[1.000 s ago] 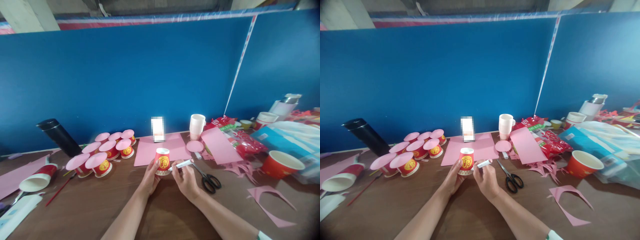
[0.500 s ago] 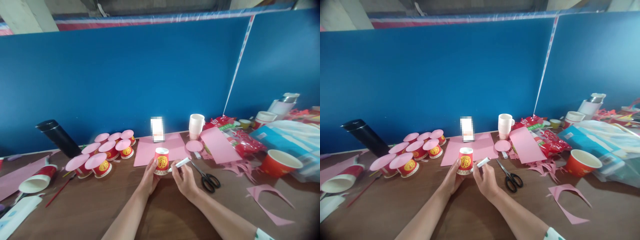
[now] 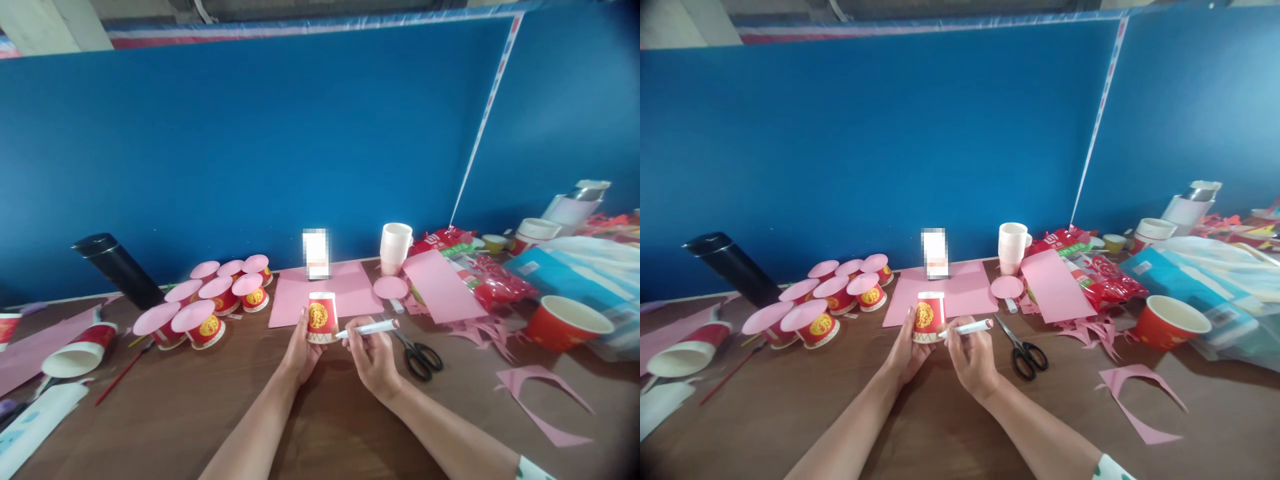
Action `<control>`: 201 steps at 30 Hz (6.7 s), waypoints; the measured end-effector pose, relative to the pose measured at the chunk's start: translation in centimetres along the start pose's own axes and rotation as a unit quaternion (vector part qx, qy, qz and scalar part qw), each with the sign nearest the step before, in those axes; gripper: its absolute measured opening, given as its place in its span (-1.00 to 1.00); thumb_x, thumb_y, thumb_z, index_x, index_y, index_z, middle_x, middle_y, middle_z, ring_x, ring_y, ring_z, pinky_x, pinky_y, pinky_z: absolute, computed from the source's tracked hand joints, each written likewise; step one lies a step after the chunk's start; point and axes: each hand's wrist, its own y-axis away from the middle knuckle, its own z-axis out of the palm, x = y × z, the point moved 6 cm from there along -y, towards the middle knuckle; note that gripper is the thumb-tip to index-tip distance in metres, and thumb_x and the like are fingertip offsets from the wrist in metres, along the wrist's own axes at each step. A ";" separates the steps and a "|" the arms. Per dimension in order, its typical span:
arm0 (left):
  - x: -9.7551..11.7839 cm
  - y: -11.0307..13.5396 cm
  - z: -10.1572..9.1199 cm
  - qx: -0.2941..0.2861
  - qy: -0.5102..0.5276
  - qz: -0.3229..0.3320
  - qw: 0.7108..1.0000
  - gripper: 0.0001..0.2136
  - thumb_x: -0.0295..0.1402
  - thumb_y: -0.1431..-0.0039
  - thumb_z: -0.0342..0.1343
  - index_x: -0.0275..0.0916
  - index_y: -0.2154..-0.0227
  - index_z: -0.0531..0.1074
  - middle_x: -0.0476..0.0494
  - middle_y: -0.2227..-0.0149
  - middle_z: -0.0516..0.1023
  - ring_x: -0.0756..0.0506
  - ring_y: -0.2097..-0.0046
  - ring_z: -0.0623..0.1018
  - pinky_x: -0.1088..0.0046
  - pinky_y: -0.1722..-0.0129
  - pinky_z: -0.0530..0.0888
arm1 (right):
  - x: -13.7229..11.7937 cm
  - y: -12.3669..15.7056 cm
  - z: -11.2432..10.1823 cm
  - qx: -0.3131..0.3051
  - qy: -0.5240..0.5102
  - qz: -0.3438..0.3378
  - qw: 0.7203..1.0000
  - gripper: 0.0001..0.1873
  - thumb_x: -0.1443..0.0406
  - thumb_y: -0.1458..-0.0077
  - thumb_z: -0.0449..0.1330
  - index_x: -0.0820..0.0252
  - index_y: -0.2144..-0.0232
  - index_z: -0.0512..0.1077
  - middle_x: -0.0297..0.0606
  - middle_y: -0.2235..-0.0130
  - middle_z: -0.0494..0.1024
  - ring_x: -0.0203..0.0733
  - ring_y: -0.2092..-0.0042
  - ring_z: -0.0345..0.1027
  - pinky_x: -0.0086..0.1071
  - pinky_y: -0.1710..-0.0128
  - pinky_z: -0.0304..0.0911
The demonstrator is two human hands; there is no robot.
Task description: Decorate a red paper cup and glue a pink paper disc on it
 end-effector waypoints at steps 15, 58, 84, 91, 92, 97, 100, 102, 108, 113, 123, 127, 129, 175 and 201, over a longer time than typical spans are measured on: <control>0.0 -0.1 -0.1 -0.015 -0.011 0.011 1.000 -0.71 -0.11 -0.04 0.10 -0.28 0.37 0.38 -0.12 0.30 0.54 -0.09 0.24 0.54 0.43 0.25 0.43 | -0.4 0.1 0.7 -0.055 0.046 -0.035 0.997 -0.83 0.32 -0.19 -0.05 0.18 0.41 0.30 -0.33 0.49 0.39 -0.32 0.47 0.29 -0.47 0.37 0.23; -0.1 0.1 -0.1 -0.008 0.002 0.019 1.000 -0.74 -0.17 -0.05 0.11 -0.27 0.31 0.39 -0.10 0.31 0.55 -0.08 0.26 0.55 0.39 0.22 0.47 | 1.5 -0.3 0.1 0.019 0.003 0.033 0.999 -0.82 0.25 -0.18 -0.01 0.17 0.43 0.27 -0.37 0.56 0.37 -0.32 0.54 0.26 -0.47 0.49 0.19; 1.3 1.8 1.9 -0.050 -0.212 0.178 0.960 -0.57 -0.22 -0.07 0.09 -0.18 -0.02 0.27 -0.17 -0.09 0.34 -0.15 -0.15 0.27 0.31 -0.12 0.20 | 4.8 -1.8 -0.4 0.026 0.103 0.070 0.992 -0.72 0.33 -0.08 0.01 0.19 0.13 0.32 -0.20 0.24 0.54 -0.14 0.23 0.44 -0.31 0.23 0.32; 1.8 2.7 2.8 -0.025 -0.326 0.241 0.914 -0.54 -0.33 -0.01 0.13 -0.19 -0.03 0.25 -0.18 -0.02 0.39 -0.15 -0.06 0.37 0.32 -0.06 0.26 | 4.9 -1.8 -1.1 0.055 0.125 0.063 0.989 -0.70 0.28 -0.10 -0.04 0.26 0.16 0.36 -0.13 0.28 0.54 -0.08 0.28 0.43 -0.26 0.28 0.31; 1.8 2.7 2.7 -0.018 -0.328 0.245 0.912 -0.52 -0.34 0.01 0.16 -0.19 -0.02 0.25 -0.19 0.00 0.40 -0.15 -0.03 0.39 0.33 -0.01 0.31 | 4.9 -1.7 -1.1 0.057 0.125 0.061 0.989 -0.70 0.28 -0.10 -0.04 0.26 0.16 0.37 -0.14 0.29 0.54 -0.08 0.30 0.43 -0.27 0.29 0.31; 1.6 2.4 1.7 0.025 -0.349 0.259 0.900 -0.38 -0.36 0.20 0.28 -0.18 -0.02 0.25 -0.22 0.09 0.42 -0.17 0.08 0.45 0.39 0.23 0.42 | 5.1 -1.7 -1.2 0.066 0.121 0.059 0.989 -0.71 0.28 -0.09 -0.04 0.22 0.16 0.36 -0.22 0.35 0.54 -0.14 0.38 0.43 -0.33 0.39 0.31; 1.4 2.1 1.2 0.030 -0.367 0.259 0.893 -0.36 -0.35 0.22 0.30 -0.18 -0.01 0.26 -0.22 0.09 0.42 -0.17 0.08 0.45 0.34 0.18 0.41 | 5.2 -1.9 -1.3 0.074 0.117 0.058 0.989 -0.72 0.30 -0.10 -0.05 0.22 0.18 0.36 -0.21 0.33 0.54 -0.14 0.35 0.44 -0.32 0.34 0.32; 1.4 1.9 0.8 0.039 -0.366 0.254 0.894 -0.41 -0.32 0.20 0.29 -0.20 0.01 0.28 -0.23 0.09 0.42 -0.18 0.05 0.43 0.31 0.11 0.38 | 5.3 -2.0 -1.4 0.079 0.114 0.060 0.989 -0.72 0.29 -0.12 -0.06 0.22 0.19 0.37 -0.18 0.31 0.54 -0.13 0.31 0.44 -0.31 0.30 0.32; 2.5 1.6 -0.9 0.124 -0.323 0.278 0.896 -0.64 -0.17 -0.05 0.09 -0.20 0.11 0.36 -0.19 0.16 0.46 -0.12 0.14 0.48 0.34 0.13 0.37 | 5.7 -2.0 -1.5 0.083 0.103 0.069 0.989 -0.73 0.26 -0.15 -0.07 0.24 0.20 0.35 -0.17 0.32 0.54 -0.15 0.31 0.46 -0.33 0.30 0.34; 3.5 1.2 -2.6 0.181 -0.286 0.288 0.896 -0.69 -0.13 -0.06 0.05 -0.23 0.21 0.41 -0.13 0.32 0.48 -0.09 0.29 0.51 0.40 0.29 0.41 | 5.8 -1.9 -1.4 0.078 0.104 0.068 0.989 -0.72 0.27 -0.16 -0.10 0.22 0.16 0.32 -0.18 0.31 0.55 -0.18 0.36 0.47 -0.34 0.35 0.36; 3.5 3.4 1.7 0.073 -0.377 0.342 0.858 -0.49 -0.31 0.26 0.33 -0.16 0.13 0.39 -0.19 0.09 0.38 -0.18 0.04 0.38 0.33 -0.01 0.27 | 4.4 -1.6 -0.7 0.025 0.156 0.048 0.986 -0.71 0.26 -0.16 -0.07 0.14 0.12 0.34 -0.25 0.34 0.58 -0.14 0.39 0.47 -0.39 0.43 0.29; 3.4 3.4 2.0 0.069 -0.395 0.343 0.850 -0.44 -0.33 0.35 0.37 -0.15 0.15 0.39 -0.19 0.10 0.37 -0.24 -0.01 0.34 0.28 -0.05 0.23 | 3.7 -1.2 -0.2 -0.001 0.163 0.033 0.986 -0.69 0.26 -0.15 -0.05 0.13 0.10 0.34 -0.27 0.35 0.57 -0.16 0.41 0.46 -0.43 0.45 0.26; 3.5 3.4 1.9 0.076 -0.398 0.343 0.847 -0.45 -0.32 0.35 0.37 -0.15 0.16 0.40 -0.19 0.11 0.37 -0.25 -0.01 0.34 0.28 -0.03 0.24 | 3.6 -1.1 0.0 -0.011 0.163 0.027 0.986 -0.68 0.26 -0.15 -0.06 0.14 0.09 0.34 -0.26 0.34 0.57 -0.17 0.41 0.45 -0.44 0.46 0.25; 3.4 1.1 -1.8 0.056 -0.223 0.300 0.926 -0.61 -0.23 -0.10 0.04 -0.24 0.02 0.32 -0.22 -0.06 0.37 -0.17 -0.12 0.32 0.29 -0.10 0.25 | 2.2 -0.4 1.1 -0.055 0.124 -0.086 0.987 -0.47 0.21 0.03 0.21 0.11 0.01 0.16 -0.15 0.04 0.39 -0.07 0.01 0.30 -0.23 0.01 0.23; 2.9 -1.0 -4.6 0.137 -0.246 0.274 0.920 -0.46 0.07 -0.09 -0.17 -0.26 0.06 0.30 -0.23 0.17 0.42 -0.11 0.12 0.44 0.28 0.11 0.41 | 4.9 -0.7 -0.8 0.101 0.123 0.046 0.986 -0.53 0.36 -0.16 -0.14 0.18 -0.13 0.08 -0.16 0.14 0.41 -0.19 0.11 0.33 -0.27 0.09 0.25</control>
